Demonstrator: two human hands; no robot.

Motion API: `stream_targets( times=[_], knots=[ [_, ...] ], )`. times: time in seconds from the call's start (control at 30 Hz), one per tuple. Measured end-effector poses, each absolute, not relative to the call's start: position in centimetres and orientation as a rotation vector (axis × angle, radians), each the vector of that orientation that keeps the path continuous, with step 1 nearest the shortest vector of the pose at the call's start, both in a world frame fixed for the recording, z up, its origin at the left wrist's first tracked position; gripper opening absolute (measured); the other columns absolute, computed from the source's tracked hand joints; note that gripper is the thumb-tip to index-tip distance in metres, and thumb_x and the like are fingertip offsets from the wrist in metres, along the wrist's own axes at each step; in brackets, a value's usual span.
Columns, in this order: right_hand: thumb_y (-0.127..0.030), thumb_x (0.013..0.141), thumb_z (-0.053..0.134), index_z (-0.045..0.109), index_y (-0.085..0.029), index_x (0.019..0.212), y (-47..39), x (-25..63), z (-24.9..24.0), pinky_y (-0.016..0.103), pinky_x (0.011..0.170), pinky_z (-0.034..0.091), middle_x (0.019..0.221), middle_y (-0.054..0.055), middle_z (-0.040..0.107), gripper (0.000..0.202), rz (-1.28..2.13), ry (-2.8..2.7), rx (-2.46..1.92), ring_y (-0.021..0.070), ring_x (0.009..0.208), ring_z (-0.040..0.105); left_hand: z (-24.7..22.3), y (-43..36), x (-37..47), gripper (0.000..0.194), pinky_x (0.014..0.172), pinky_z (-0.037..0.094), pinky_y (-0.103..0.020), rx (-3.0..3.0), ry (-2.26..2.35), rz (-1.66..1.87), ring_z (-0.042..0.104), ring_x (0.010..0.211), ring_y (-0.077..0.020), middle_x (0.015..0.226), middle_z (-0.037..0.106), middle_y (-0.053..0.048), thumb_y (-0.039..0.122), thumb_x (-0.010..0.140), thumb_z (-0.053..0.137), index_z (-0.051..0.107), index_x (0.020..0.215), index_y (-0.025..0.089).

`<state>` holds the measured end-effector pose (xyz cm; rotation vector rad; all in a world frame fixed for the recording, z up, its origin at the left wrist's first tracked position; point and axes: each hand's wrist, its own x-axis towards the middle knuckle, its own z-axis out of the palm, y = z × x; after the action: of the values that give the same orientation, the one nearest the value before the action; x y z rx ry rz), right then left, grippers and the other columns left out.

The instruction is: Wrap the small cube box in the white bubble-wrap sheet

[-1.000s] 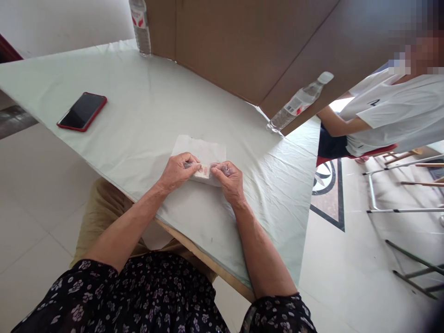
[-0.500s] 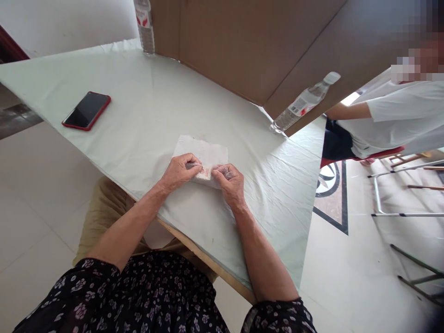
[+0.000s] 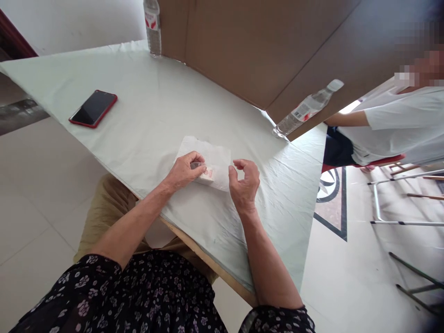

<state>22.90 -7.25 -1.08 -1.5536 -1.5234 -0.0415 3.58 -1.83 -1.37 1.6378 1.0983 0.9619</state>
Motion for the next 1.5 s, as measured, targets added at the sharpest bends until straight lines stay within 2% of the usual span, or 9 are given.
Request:
stream_targets(
  times=[0.2, 0.37, 0.6, 0.73, 0.83, 1.0, 1.2, 1.37, 1.5],
  knots=[
    [-0.026, 0.095, 0.058, 0.067, -0.022, 0.105, -8.6, 20.0, -0.2, 0.038, 0.092, 0.04, 0.104, 0.006, 0.076, 0.014, -0.171, -2.045, -1.409, 0.0218, 0.099, 0.067, -1.3, -1.7, 3.4, 0.025, 0.081, 0.05, -0.03, 1.674, 1.093, 0.942, 0.064, 0.088, -0.0183, 0.092, 0.071, -0.005, 0.035, 0.076, 0.063, 0.064, 0.094, 0.017],
    [-0.026, 0.097, 0.057, 0.068, -0.021, 0.106, -8.6, 19.6, -0.7, 0.039, 0.092, 0.037, 0.112, 0.006, 0.075, 0.015, -0.183, -2.168, -1.472, 0.0229, 0.101, 0.063, -1.1, -2.0, 1.7, 0.044, 0.092, 0.05, -0.032, 1.644, 1.06, 0.942, 0.065, 0.103, -0.0201, 0.11, 0.071, -0.008, 0.027, 0.071, 0.06, 0.063, 0.113, 0.016],
    [-0.031, 0.101, 0.051, 0.061, -0.026, 0.126, -8.6, 19.2, -0.4, 0.04, 0.091, 0.032, 0.113, 0.006, 0.068, 0.027, -0.257, -2.291, -1.579, 0.0237, 0.102, 0.054, -0.3, -2.3, -0.6, 0.038, 0.064, 0.044, -0.028, 1.689, 1.447, 0.85, 0.052, 0.062, -0.0139, 0.069, 0.057, 0.003, 0.031, 0.078, 0.056, 0.066, 0.112, 0.016],
    [-0.032, 0.101, 0.051, 0.059, -0.028, 0.128, -8.5, 18.9, -0.5, 0.04, 0.09, 0.03, 0.113, 0.006, 0.066, 0.029, -0.333, -2.331, -1.601, 0.0235, 0.101, 0.051, 0.6, -2.6, -1.0, 0.041, 0.074, 0.046, -0.032, 1.803, 1.699, 0.683, 0.061, 0.074, -0.019, 0.081, 0.067, -0.002, 0.032, 0.082, 0.056, 0.066, 0.118, 0.015],
    [-0.033, 0.102, 0.051, 0.061, -0.029, 0.124, -8.3, 18.8, -0.6, 0.04, 0.089, 0.03, 0.111, 0.005, 0.065, 0.025, -0.37, -2.338, -1.599, 0.0232, 0.099, 0.05, 1.2, -2.9, -1.4, 0.055, 0.083, 0.049, -0.036, 1.823, 1.83, 0.501, 0.067, 0.091, -0.0263, 0.097, 0.072, -0.008, 0.045, 0.084, 0.059, 0.062, 0.129, 0.013],
    [-0.033, 0.101, 0.053, 0.062, -0.029, 0.119, -8.1, 18.7, -0.6, 0.04, 0.088, 0.029, 0.109, 0.005, 0.066, 0.02, -0.394, -2.326, -1.593, 0.0229, 0.097, 0.049, 1.2, -2.8, -1.6, 0.065, 0.086, 0.051, -0.039, 1.789, 1.864, 0.371, 0.068, 0.1, -0.0324, 0.094, 0.073, -0.011, 0.052, 0.082, 0.062, 0.061, 0.131, 0.01],
    [-0.035, 0.1, 0.054, 0.063, -0.028, 0.116, -8.0, 18.6, -0.5, 0.04, 0.086, 0.028, 0.108, 0.006, 0.065, 0.019, -0.385, -2.344, -1.591, 0.0233, 0.096, 0.048, 0.2, -3.2, -0.1, 0.074, 0.057, 0.049, -0.027, 1.343, 1.521, 0.735, 0.063, 0.065, -0.0165, 0.081, 0.067, -0.003, 0.033, 0.08, 0.065, 0.044, 0.145, 0.007],
    [-0.034, 0.1, 0.055, 0.064, -0.029, 0.111, -8.0, 18.5, -0.4, 0.041, 0.086, 0.03, 0.107, 0.006, 0.065, 0.015, -0.393, -2.333, -1.594, 0.024, 0.096, 0.049, 0.5, -3.6, 1.7, 0.041, 0.051, 0.045, -0.023, 1.105, 1.402, 0.923, 0.059, 0.064, -0.013, 0.079, 0.067, -0.002, 0.025, 0.071, 0.066, 0.064, 0.11, 0.012],
    [-0.032, 0.101, 0.053, 0.063, -0.027, 0.116, -8.0, 18.4, -0.2, 0.042, 0.087, 0.03, 0.108, 0.007, 0.067, 0.019, -0.342, -2.328, -1.613, 0.025, 0.096, 0.051, 1.4, -3.4, 2.9, 0.016, 0.047, 0.042, -0.022, 1.128, 1.293, 0.91, 0.056, 0.058, -0.0111, 0.071, 0.065, -0.001, 0.021, 0.069, 0.064, 0.063, 0.084, 0.016]
  ],
)
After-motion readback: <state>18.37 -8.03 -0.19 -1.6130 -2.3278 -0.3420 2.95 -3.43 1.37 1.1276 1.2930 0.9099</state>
